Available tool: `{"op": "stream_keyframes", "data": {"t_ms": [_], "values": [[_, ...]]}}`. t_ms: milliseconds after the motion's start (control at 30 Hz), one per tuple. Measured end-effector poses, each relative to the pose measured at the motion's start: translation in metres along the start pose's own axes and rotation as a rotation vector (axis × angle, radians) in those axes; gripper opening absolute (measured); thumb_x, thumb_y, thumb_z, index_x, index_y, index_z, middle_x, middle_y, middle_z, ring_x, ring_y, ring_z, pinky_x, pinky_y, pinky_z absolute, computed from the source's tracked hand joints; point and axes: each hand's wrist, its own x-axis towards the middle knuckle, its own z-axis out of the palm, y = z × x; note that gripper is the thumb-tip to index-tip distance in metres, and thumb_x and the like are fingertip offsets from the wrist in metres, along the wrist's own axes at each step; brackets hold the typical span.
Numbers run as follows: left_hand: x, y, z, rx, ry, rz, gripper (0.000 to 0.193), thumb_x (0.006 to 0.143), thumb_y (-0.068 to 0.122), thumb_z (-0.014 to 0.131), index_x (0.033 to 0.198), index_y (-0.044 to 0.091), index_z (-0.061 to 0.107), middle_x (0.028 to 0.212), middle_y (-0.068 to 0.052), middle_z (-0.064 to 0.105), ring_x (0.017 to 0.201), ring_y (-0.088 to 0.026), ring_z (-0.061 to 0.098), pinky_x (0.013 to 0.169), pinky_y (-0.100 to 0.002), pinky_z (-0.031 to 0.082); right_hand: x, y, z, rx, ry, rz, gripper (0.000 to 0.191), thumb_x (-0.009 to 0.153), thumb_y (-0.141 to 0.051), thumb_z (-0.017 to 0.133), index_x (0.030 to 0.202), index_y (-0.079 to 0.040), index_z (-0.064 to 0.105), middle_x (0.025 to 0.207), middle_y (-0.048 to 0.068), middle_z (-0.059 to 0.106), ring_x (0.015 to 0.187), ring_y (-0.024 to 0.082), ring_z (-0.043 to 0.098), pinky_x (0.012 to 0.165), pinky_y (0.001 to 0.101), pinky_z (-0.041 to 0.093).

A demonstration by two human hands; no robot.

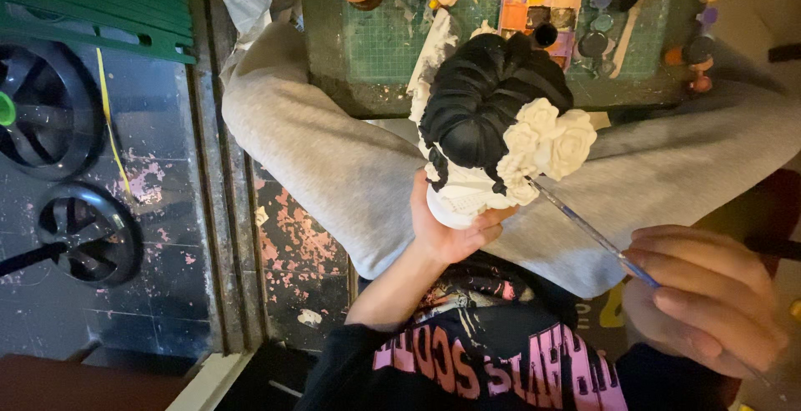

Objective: The person sits cross-legged on the floor holding a black-and-white figurine in one hand and paints its raised details with a small brush, dipping the brush toward the paint palette on the table and rotating the figurine to reach different sides.

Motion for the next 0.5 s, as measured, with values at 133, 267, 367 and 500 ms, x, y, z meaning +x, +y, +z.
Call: {"op": "stream_keyframes", "data": {"t_ms": [133, 267, 367, 500], "values": [[0.002, -0.002, 0.007, -0.01, -0.018, 0.015, 0.077, 0.098, 0.064, 0.038, 0.144, 0.005, 0.053, 0.133, -0.017, 0.058, 0.08, -0.023, 0.047, 0.058, -0.031, 0.037, 0.004, 0.002, 0.003, 0.053, 0.158, -0.109, 0.046, 0.113, -0.029, 0.042, 0.077, 0.001, 0.045, 0.068, 0.025, 0.065, 0.063, 0.034, 0.07, 0.059, 0.0419, 0.062], [0.004, -0.006, 0.018, -0.052, -0.079, 0.022, 0.069, 0.102, 0.06, 0.041, 0.139, 0.003, 0.052, 0.121, -0.016, 0.058, 0.083, -0.023, 0.047, 0.057, -0.03, 0.039, 0.014, 0.002, 0.0, 0.037, 0.089, -0.13, 0.036, 0.11, -0.017, 0.044, 0.079, 0.001, 0.05, 0.071, 0.027, 0.066, 0.067, 0.035, 0.071, 0.062, 0.0436, 0.063], [0.004, -0.011, 0.026, -0.071, -0.089, 0.023, 0.069, 0.102, 0.059, 0.045, 0.14, 0.003, 0.049, 0.112, -0.017, 0.054, 0.083, -0.022, 0.048, 0.057, -0.029, 0.039, 0.017, -0.006, -0.022, 0.003, -0.195, -0.013, 0.029, 0.106, -0.011, 0.047, 0.083, 0.005, 0.052, 0.079, 0.03, 0.067, 0.077, 0.039, 0.072, 0.07, 0.0466, 0.063], [0.007, -0.013, 0.034, -0.087, -0.104, 0.014, 0.071, 0.102, 0.057, 0.047, 0.142, -0.001, 0.045, 0.11, -0.019, 0.05, 0.083, -0.021, 0.048, 0.055, -0.029, 0.041, 0.004, -0.007, -0.032, 0.005, -0.198, 0.014, 0.014, 0.1, 0.001, 0.054, 0.088, 0.007, 0.05, 0.085, 0.03, 0.067, 0.084, 0.041, 0.073, 0.076, 0.0473, 0.063]]}}
